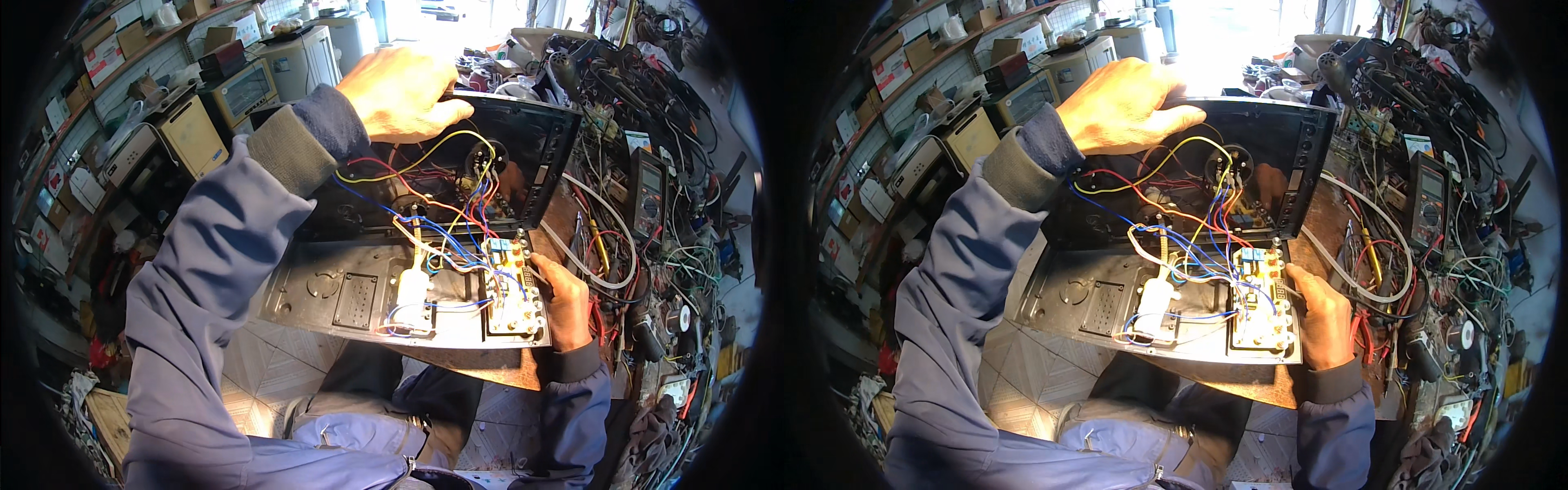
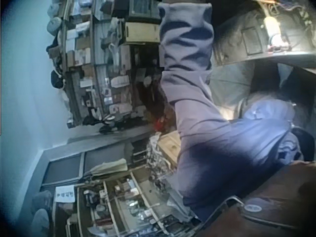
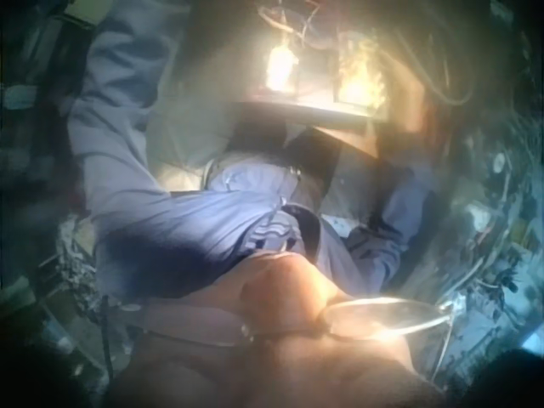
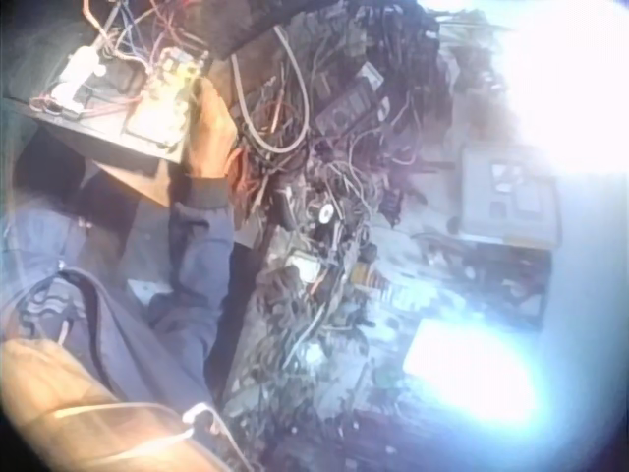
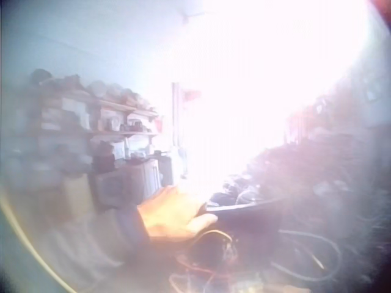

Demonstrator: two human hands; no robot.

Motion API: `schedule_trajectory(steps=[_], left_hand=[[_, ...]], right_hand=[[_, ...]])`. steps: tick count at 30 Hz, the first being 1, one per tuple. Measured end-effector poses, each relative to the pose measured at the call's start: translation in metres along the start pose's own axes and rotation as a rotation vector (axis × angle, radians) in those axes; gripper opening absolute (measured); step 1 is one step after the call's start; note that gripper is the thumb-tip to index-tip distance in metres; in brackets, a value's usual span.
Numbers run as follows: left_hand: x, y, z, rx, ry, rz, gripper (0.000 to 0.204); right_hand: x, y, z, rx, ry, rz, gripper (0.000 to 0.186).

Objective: The person opens an induction cooktop, manipulates internal wires and components with pliers and a screwdriver, then closes the unit and tests it by placing a kettle on the surface. The cooktop powers on and displays a temperature reading.

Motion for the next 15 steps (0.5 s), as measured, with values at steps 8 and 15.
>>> schedule_trajectory(steps=[8,15], left_hand=[[-0.009,0.001,-0.009,-0.073,0.037,0.061,0.035],[-0.005,0.005,-0.007,-0.056,0.019,0.016,0.036]], right_hand=[[-0.005,-0.047,0.014,0.146,0.395,-0.049,0.028],[0.012,-0.032,0.081,0.531,0.200,-0.282,0.033]])
Point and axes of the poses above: each hand's wrist, its own x-axis towards the middle knuckle, its own y-axis out of the palm, z = x × y, the point moved 6 cm from there along x, towards the middle knuckle, and after that the axes turned 7 degrees about y, right-handed, at the moved point
